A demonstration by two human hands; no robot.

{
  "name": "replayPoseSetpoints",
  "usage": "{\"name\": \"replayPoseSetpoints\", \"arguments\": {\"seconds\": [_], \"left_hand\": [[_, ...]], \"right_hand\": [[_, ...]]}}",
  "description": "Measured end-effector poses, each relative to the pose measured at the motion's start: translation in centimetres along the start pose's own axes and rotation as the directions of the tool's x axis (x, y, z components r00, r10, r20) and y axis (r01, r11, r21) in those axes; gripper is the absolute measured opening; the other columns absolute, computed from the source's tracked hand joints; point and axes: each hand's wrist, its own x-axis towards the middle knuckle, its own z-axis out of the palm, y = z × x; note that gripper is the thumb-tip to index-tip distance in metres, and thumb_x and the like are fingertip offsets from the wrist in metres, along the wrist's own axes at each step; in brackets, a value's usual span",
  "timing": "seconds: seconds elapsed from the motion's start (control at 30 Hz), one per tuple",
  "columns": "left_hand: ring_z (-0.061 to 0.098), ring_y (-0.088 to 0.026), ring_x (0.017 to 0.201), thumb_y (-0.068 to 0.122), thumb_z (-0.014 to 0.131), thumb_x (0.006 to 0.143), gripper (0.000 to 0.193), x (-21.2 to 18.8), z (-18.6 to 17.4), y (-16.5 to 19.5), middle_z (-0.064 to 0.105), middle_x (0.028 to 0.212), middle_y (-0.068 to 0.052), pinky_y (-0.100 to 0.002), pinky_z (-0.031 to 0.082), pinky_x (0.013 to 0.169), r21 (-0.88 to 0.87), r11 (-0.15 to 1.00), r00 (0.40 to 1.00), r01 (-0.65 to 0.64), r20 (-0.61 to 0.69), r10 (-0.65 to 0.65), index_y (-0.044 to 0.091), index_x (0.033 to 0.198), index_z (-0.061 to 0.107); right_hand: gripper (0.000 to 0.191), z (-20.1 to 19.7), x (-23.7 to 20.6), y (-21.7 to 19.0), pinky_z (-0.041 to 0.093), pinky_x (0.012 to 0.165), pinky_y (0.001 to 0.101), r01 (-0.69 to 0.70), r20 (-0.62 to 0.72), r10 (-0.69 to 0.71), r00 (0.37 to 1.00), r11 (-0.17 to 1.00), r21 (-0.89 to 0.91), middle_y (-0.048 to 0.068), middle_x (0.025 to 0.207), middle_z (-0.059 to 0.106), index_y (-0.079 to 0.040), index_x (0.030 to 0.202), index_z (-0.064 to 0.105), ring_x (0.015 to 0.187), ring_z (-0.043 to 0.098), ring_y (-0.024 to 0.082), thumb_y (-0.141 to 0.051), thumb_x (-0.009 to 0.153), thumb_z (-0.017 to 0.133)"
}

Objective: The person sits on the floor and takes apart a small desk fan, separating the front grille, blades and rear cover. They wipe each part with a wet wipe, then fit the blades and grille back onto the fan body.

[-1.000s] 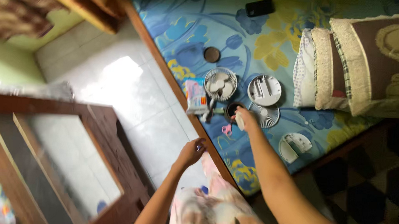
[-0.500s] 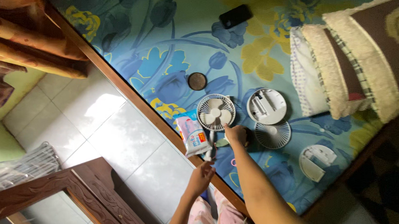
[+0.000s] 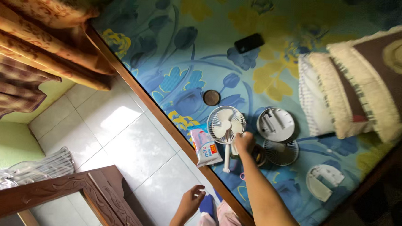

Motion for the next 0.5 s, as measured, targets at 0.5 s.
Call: {"name": "replayPoseSetpoints", "arguments": {"seconds": [0.5], "left_hand": [[0.053, -0.013, 0.083, 0.029, 0.063, 0.072, 0.054, -5.0, 1.1, 14.8, 0.056, 0.094, -0.007, -0.026, 0.044, 0.07, -0.487, 0.803, 0.93, -0.345, -0.062, 0.362, 0.002, 0.114, 0.042]], "right_hand": [[0.015, -23.8, -6.5, -4.1, 0.04, 0.038, 0.0318, -0.052, 0.048, 0.023, 0.999, 0.615, 0.787, 0.007, 0.052, 0.055, -0.001, 0.059, 0.049, 0.04, 0.049, 0.018, -0.011, 0.069, 0.054]]}}
